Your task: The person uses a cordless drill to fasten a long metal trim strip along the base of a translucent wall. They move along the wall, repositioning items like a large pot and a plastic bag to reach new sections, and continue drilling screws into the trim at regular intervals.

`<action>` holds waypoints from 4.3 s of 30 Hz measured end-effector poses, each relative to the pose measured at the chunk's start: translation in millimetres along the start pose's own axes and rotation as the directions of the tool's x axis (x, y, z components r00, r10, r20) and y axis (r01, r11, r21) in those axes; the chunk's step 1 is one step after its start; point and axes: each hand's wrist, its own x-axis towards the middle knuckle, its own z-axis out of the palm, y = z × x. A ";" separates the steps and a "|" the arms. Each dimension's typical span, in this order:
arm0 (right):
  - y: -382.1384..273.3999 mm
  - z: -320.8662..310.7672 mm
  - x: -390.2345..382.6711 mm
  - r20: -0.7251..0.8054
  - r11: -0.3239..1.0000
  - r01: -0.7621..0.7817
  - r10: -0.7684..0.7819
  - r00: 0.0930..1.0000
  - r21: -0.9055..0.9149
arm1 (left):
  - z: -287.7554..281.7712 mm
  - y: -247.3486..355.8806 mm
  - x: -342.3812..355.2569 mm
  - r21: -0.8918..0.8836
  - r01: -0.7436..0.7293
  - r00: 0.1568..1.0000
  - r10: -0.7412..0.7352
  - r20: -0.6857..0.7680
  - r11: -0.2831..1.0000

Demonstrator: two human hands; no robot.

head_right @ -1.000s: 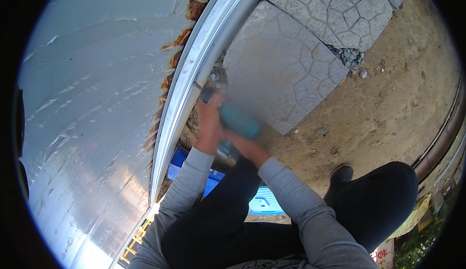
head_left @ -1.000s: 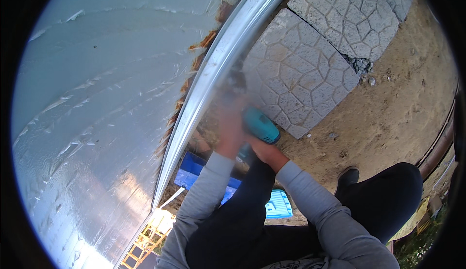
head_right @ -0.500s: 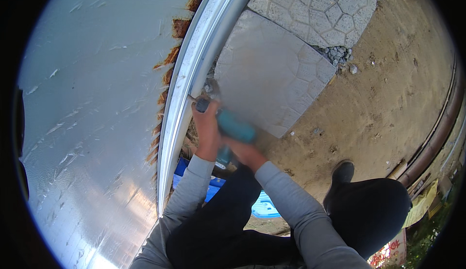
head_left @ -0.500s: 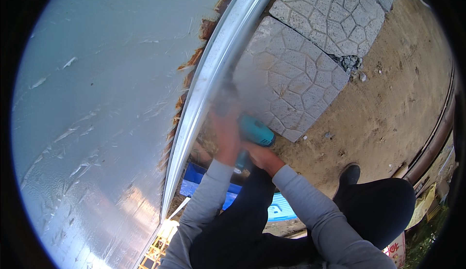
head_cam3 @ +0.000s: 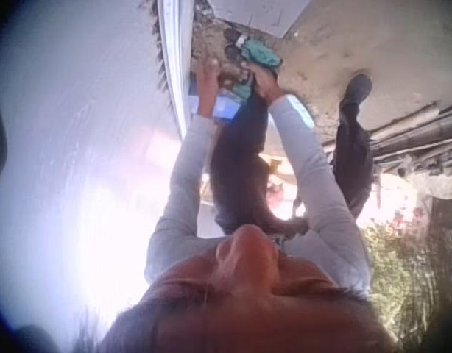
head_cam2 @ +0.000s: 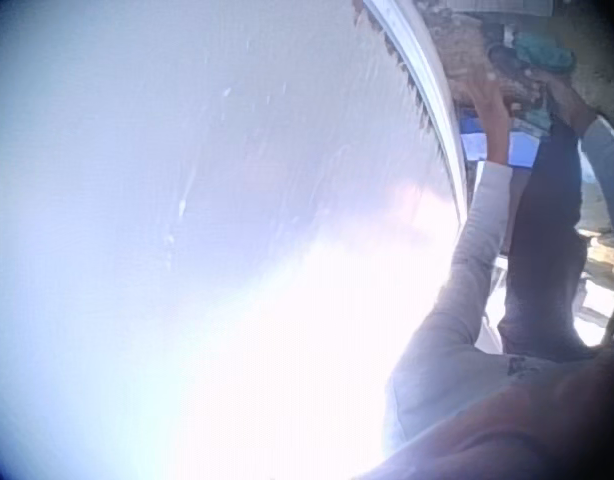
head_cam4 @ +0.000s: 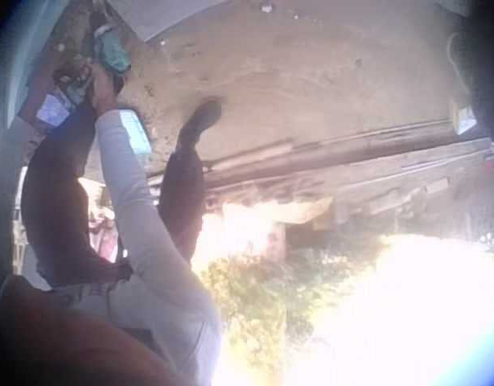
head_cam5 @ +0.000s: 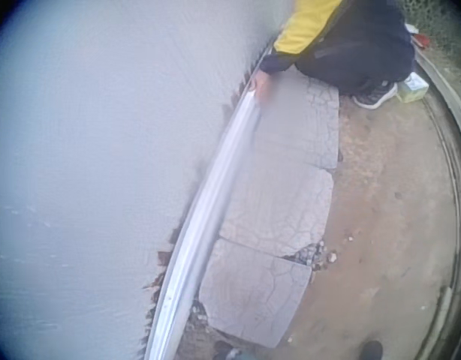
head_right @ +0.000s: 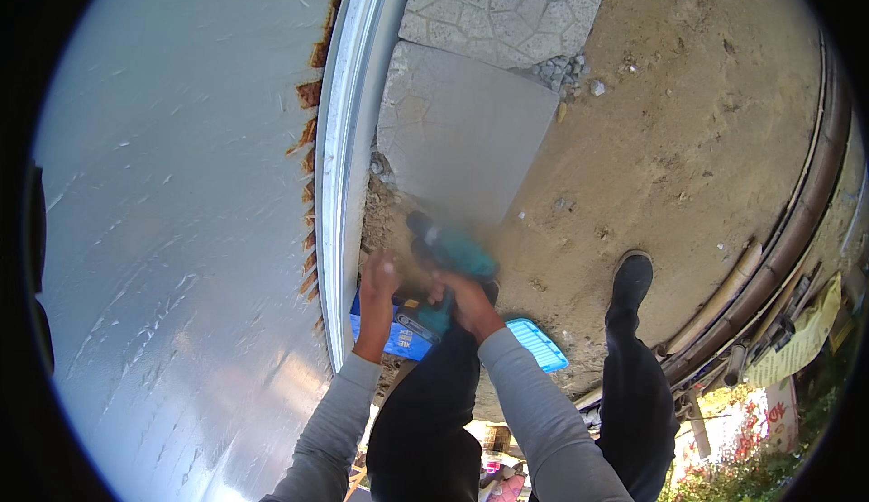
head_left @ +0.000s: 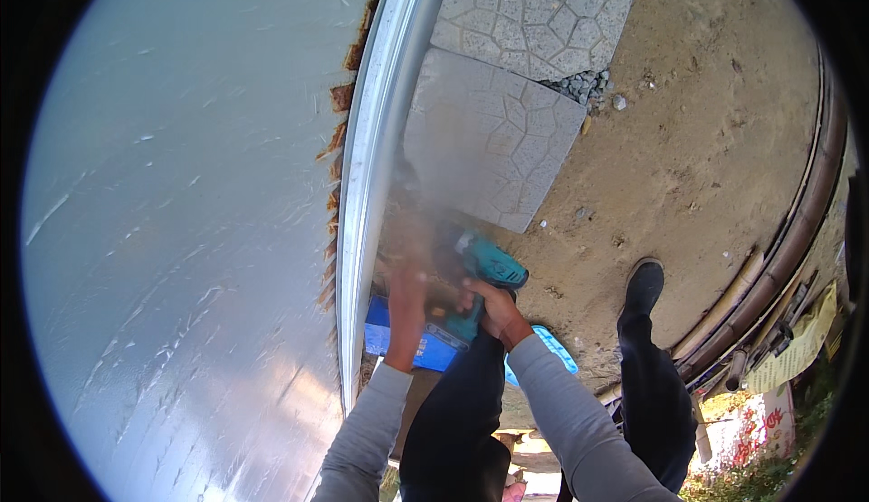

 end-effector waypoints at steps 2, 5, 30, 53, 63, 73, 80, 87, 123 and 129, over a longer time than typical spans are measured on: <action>-5.2 -9.1 -72.6 0.009 0.989 0.025 -0.027 1.000 0.146 | -30.8 -24.9 -114.2 0.053 0.070 0.992 -0.075 0.099 0.996; -25.6 -14.6 -184.0 -0.054 0.975 0.144 -0.137 0.989 0.171 | -102.1 -56.3 -303.9 0.356 0.215 0.899 -0.326 0.292 0.910; -316.3 -29.0 -868.5 -0.388 0.779 0.621 -0.549 0.740 0.083 | 112.4 447.9 -427.9 0.316 0.024 0.923 -0.142 0.357 0.949; -616.2 282.8 -938.2 0.130 0.445 0.504 -0.641 0.756 -0.740 | 212.6 759.7 -330.6 0.373 0.128 0.916 -0.254 0.312 0.919; -778.3 348.2 -965.4 0.313 0.181 0.361 -0.250 0.916 -0.915 | 301.3 829.1 -409.2 0.274 0.281 0.916 -0.342 0.208 0.920; -830.8 378.5 -970.2 0.259 0.097 0.278 -0.168 0.951 -0.956 | 358.5 884.3 -429.2 0.105 0.324 0.927 -0.337 0.163 0.940; -842.4 399.0 -972.1 0.277 -0.133 0.257 -0.160 0.947 -0.957 | 372.3 888.3 -409.3 0.055 0.272 0.945 -0.277 0.171 0.961; -845.6 418.3 -954.7 0.324 -0.242 0.298 -0.073 0.943 -0.923 | 358.7 921.4 -384.5 0.034 0.044 0.975 -0.050 0.217 0.998; -828.2 426.1 -995.1 0.171 -0.311 0.152 -0.035 0.985 -0.938 | 216.6 967.1 -335.1 -0.380 -0.049 0.999 0.039 -0.034 0.924; -840.5 488.3 -963.0 -0.022 -0.513 0.007 0.051 0.998 -0.858 | 182.7 982.9 -336.3 -0.458 0.106 0.993 -0.121 -0.003 0.882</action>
